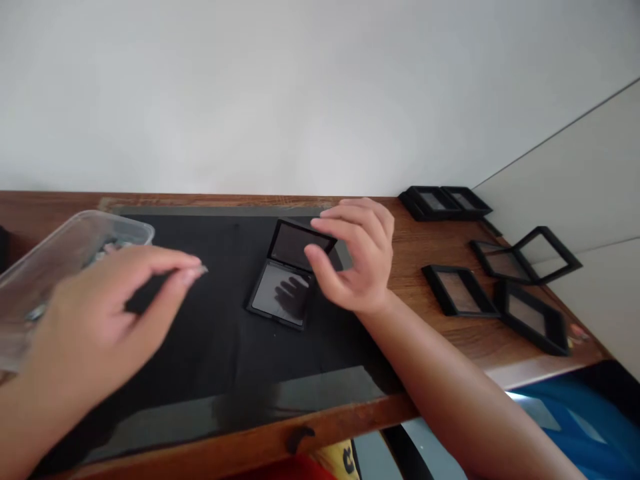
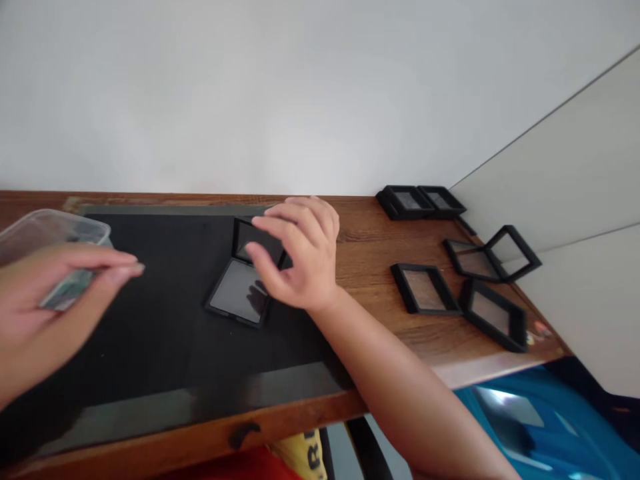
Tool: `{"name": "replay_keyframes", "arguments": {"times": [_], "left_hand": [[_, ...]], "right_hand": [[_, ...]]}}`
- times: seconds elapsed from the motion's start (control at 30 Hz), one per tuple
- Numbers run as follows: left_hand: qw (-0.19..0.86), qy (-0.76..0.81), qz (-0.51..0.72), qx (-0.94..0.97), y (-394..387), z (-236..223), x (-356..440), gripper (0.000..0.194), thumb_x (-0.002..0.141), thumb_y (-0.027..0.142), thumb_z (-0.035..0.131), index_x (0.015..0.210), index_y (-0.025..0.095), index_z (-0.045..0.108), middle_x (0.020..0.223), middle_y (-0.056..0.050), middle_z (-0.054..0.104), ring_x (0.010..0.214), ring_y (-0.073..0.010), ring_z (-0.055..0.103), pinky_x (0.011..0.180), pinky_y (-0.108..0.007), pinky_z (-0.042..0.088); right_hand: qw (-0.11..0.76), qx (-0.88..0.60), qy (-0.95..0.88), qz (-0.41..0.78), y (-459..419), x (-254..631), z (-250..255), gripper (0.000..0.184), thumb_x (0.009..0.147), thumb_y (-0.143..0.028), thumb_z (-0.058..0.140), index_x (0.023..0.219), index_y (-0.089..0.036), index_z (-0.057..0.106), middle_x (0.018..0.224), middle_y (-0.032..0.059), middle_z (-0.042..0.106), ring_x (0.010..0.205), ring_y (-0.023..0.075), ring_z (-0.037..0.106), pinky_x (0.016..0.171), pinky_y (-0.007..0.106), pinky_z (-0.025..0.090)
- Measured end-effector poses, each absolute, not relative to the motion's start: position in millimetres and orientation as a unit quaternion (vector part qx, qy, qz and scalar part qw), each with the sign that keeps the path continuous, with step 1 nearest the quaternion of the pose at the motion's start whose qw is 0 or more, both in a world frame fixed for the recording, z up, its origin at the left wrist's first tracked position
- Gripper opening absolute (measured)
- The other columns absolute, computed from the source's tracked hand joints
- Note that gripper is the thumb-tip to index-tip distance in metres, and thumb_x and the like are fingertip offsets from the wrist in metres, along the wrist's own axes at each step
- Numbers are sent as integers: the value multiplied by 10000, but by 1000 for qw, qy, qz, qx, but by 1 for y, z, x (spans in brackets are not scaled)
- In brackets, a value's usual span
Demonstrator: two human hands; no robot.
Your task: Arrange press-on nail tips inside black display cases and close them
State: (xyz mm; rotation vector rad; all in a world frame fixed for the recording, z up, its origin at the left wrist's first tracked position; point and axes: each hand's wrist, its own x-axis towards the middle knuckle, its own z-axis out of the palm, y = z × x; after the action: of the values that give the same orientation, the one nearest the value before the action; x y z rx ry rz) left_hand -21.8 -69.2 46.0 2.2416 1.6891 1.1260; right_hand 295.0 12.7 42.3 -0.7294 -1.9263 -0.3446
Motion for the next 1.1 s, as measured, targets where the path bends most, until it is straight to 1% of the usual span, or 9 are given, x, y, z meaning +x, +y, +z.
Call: {"name": "replay_keyframes", "arguments": {"times": [0.07,0.17,0.27,0.43,0.6,0.73,0.83,0.97,1.1], "left_hand": [[90,514,365,771,-74,44,-1,183,1097,403,597,1086,320,760,1014,79,834,908,-110,781,898,-221,593],[184,502,363,763,-75,35,14,212,1115,437,552,1081,325,728,937,89,836,819,-72,798,761,-130,601],[278,506,368,729,-76,26,20,181,1112,426,570,1076,328,717,921,89,831,802,-51,805,738,-66,592],[387,473,384,692,-76,20,31,188,1105,344,563,1016,318,726,820,88,793,738,-40,788,712,-42,596],[389,474,388,687,-77,17,32,178,1073,332,600,996,316,760,762,70,774,676,-48,767,655,-37,585],[402,474,383,684,-78,13,29,159,1067,330,625,1015,319,774,866,41,835,741,-82,809,680,-75,625],[407,457,381,694,-81,11,27,144,1069,319,641,1019,333,775,946,46,856,827,-95,828,734,-110,656],[371,457,391,707,-82,8,26,140,1066,302,645,1005,309,770,971,32,860,844,-115,832,760,-155,677],[286,460,390,745,-73,8,22,121,1058,281,646,1052,315,762,980,50,848,873,-111,824,810,-184,668]], "right_hand": [[472,-271,-826,-148,0,288,45,252,949,-446,788,1169,-337,732,1080,24,832,1124,328,761,1120,568,506],[423,-223,-870,-120,-17,277,44,218,947,-478,822,1100,-334,763,1028,-30,854,1064,268,773,1134,501,516],[393,-211,-891,-80,-24,271,39,195,977,-450,828,1110,-311,800,1045,-47,871,1091,230,776,1169,451,519],[378,-198,-904,-31,-23,271,34,147,1031,-350,796,1149,-266,816,1058,-46,876,1110,195,756,1175,411,518],[386,-197,-900,45,-23,270,30,90,1048,-301,762,1116,-273,814,992,-47,869,1040,173,754,1141,409,529],[417,-207,-879,105,-26,265,28,76,1004,-206,757,1031,-270,788,895,-66,856,961,162,767,1088,392,548],[434,-213,-869,105,-28,261,30,104,963,-168,757,976,-271,765,843,-72,845,895,162,771,1056,392,560],[455,-225,-856,95,-28,262,34,137,931,-155,768,954,-290,756,802,-81,832,854,158,777,998,387,592],[450,-217,-864,63,-18,269,39,156,912,-125,762,967,-271,756,771,-54,819,737,155,764,809,361,598]]}}
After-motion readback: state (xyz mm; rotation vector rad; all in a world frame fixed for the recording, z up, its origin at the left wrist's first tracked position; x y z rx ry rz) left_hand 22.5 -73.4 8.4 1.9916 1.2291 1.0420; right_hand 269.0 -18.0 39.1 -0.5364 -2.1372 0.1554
